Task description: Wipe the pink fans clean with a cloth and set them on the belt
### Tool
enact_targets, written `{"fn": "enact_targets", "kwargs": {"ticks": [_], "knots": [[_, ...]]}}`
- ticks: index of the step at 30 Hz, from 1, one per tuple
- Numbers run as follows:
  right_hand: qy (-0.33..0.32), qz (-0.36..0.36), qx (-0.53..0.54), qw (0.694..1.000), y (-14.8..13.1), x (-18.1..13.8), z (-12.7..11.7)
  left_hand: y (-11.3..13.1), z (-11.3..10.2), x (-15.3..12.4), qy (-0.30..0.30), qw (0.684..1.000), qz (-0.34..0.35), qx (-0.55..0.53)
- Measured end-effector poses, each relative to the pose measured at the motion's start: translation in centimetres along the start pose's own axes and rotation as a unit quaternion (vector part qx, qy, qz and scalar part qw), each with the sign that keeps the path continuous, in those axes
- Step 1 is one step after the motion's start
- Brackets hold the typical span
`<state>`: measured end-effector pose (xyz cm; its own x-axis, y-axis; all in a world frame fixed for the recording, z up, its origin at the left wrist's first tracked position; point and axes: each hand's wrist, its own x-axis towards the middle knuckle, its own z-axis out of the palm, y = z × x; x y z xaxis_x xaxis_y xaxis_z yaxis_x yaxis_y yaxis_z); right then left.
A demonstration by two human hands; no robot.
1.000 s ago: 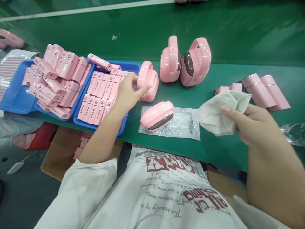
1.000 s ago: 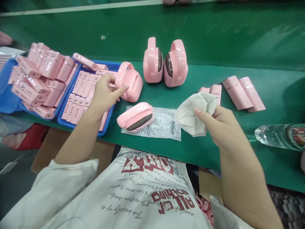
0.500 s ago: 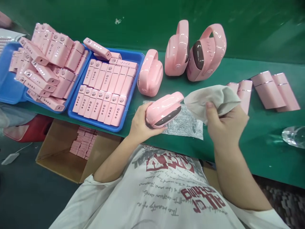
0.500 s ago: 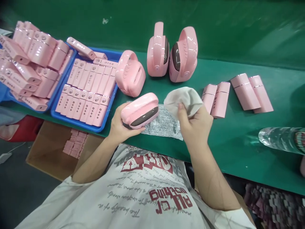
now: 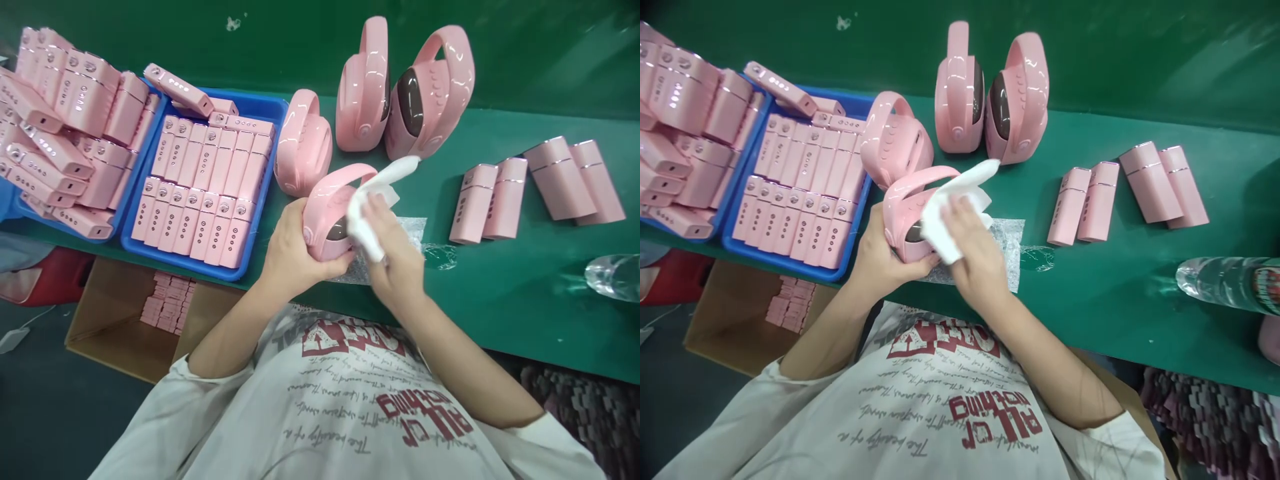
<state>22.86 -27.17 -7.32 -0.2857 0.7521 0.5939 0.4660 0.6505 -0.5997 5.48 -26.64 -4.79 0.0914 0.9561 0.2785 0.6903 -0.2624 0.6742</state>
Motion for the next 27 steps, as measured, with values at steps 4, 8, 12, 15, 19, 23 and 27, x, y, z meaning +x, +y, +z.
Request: {"fn": "enact_targets", "kwargs": {"ticks": [4, 8, 12, 15, 19, 23, 27], "knots": [[-0.009, -0.038, 0.001, 0.999, 0.4, 0.5, -0.5, 0.2, -0.2, 0.2, -0.005, 1.0, -0.009, 0.005], [-0.031, -0.026, 0.01, 0.999, 0.3, 0.8, -0.5, 0.3, -0.4, 0.6, -0.021, 1.0, -0.008, -0.003], [-0.034, -0.058, 0.009, 0.998, 0.1, 0.9, -0.5, 0.4, -0.4, 0.9, -0.019, 1.0, -0.022, 0.012], [-0.054, -0.081, 0.009, 0.995, 0.4, 0.8, -0.6, 0.4, -0.4, 1.1, -0.029, 0.999, -0.016, 0.004], [-0.048, -0.019, 0.004, 0.999, 0.5, 0.7, -0.9, 0.6, -0.5, 1.3, -0.04, 0.999, -0.021, 0.013], [-0.062, -0.078, -0.004, 0.995, 0.1, 0.9, -0.9, 0.9, -0.4, 1.5, -0.045, 0.997, -0.03, 0.048], [-0.065, -0.025, 0.008, 0.998, 0.9, 0.9, -1.5, 1.2, -0.3, 1.7, -0.047, 0.998, -0.034, 0.027]]}}
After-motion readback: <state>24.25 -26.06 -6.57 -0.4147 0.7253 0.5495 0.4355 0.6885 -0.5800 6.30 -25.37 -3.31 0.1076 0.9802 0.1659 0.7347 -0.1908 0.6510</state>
